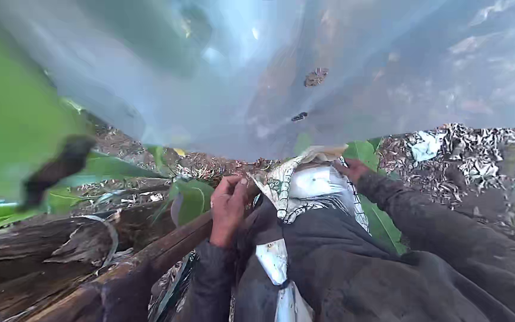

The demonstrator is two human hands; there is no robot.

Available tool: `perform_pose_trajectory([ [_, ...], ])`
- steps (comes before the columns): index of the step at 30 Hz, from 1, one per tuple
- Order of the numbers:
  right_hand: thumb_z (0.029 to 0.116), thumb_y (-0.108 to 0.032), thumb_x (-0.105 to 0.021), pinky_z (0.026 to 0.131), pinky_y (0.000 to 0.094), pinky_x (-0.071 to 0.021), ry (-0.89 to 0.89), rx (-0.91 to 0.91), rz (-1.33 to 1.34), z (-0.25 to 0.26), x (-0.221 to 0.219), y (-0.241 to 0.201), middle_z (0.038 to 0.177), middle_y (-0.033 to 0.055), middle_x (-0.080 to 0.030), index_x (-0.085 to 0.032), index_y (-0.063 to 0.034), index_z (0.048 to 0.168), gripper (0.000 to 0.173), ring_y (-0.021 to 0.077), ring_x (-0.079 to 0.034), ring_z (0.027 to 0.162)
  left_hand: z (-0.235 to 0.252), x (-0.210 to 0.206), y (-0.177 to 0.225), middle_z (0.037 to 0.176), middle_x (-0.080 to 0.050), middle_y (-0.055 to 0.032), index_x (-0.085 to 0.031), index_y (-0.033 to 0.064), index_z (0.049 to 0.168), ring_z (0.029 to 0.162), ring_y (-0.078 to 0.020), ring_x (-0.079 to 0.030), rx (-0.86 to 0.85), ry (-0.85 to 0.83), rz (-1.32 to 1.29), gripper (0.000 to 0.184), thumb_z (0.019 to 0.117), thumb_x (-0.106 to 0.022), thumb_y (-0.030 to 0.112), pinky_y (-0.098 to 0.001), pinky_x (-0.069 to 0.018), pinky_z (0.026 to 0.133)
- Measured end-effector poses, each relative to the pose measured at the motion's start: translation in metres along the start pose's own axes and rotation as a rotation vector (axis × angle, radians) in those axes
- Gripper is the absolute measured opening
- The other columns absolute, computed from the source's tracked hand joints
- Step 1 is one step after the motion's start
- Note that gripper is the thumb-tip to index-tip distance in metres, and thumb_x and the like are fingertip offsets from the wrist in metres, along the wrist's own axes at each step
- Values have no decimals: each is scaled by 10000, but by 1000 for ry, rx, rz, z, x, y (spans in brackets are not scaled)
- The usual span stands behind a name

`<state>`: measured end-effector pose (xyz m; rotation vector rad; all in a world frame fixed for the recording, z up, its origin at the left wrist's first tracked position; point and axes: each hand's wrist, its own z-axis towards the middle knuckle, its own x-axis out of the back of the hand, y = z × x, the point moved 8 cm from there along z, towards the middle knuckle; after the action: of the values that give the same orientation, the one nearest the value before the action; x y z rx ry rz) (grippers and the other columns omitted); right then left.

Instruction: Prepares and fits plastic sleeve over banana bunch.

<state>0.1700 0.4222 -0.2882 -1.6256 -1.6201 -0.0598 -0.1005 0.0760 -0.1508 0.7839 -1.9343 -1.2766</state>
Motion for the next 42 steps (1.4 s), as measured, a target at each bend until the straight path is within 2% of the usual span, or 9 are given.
perform_pose_trajectory([
  [4,977,-505,-649,883,633,-537,-40,123,-13,3,-14,-40,949,181,-719,-715,-52,1069,468,345,-700,928,23,-39,35,906,-714,-23,-690,94,1125,719,-139,-671,-93,-218,157,188,1041,-589,227,-353,-599,655],
  [8,945,-450,-711,812,591,-555,-94,279,18,0,-29,-98,854,157,-708,-719,-32,993,421,306,-694,814,24,-106,59,1008,-719,-52,-691,68,1157,836,-133,-698,-192,-611,266,184,1029,-601,166,-376,-619,793],
  [12,977,-392,-692,692,550,-496,-188,375,-72,-12,-35,-151,745,156,-615,-655,7,890,410,299,-606,704,0,-168,25,1025,-730,-111,-720,57,1141,950,-235,-704,-222,-1056,661,200,1009,-577,100,-476,-568,898],
  [14,980,-418,-685,674,528,-490,-215,384,-87,-13,-36,-165,725,135,-597,-648,-4,877,429,280,-591,684,1,-171,-7,1073,-712,-164,-709,38,1144,1040,-326,-691,-199,-1046,892,220,985,-576,109,-546,-545,931],
  [18,965,-447,-694,656,506,-500,-235,433,-41,-4,-43,-175,705,112,-603,-664,-19,865,440,252,-590,654,0,-170,-19,1141,-709,-156,-691,55,1223,1083,-316,-690,-154,-957,934,299,1047,-523,229,-532,-544,950],
  [21,955,-458,-695,590,476,-464,-242,481,-53,2,-46,-184,642,82,-549,-621,-36,795,458,224,-540,589,-3,-167,-24,1081,-707,-157,-680,67,1157,1013,-343,-703,-66,-872,1057,277,1060,-484,238,-548,-566,856],
  [28,983,-437,-678,663,496,-483,-331,441,-131,-3,-42,-201,714,115,-582,-641,-5,861,451,255,-572,665,0,-140,-32,1130,-692,-201,-619,35,1224,1035,-399,-693,180,-792,1249,263,1036,-487,162,-575,-559,832],
  [36,985,-462,-658,696,549,-503,-355,481,-194,5,-60,-203,747,139,-610,-653,-10,875,465,299,-617,717,3,-148,-42,1063,-713,-165,-688,62,1102,1026,-367,-694,85,-910,1146,234,1011,-529,208,-584,-548,844],
  [42,979,-456,-668,755,571,-520,-344,509,-210,2,-64,-213,796,153,-652,-672,-13,891,452,315,-653,790,6,-151,-39,1180,-697,-171,-659,70,1267,1074,-359,-690,55,-812,1118,325,1060,-469,234,-556,-558,891],
])
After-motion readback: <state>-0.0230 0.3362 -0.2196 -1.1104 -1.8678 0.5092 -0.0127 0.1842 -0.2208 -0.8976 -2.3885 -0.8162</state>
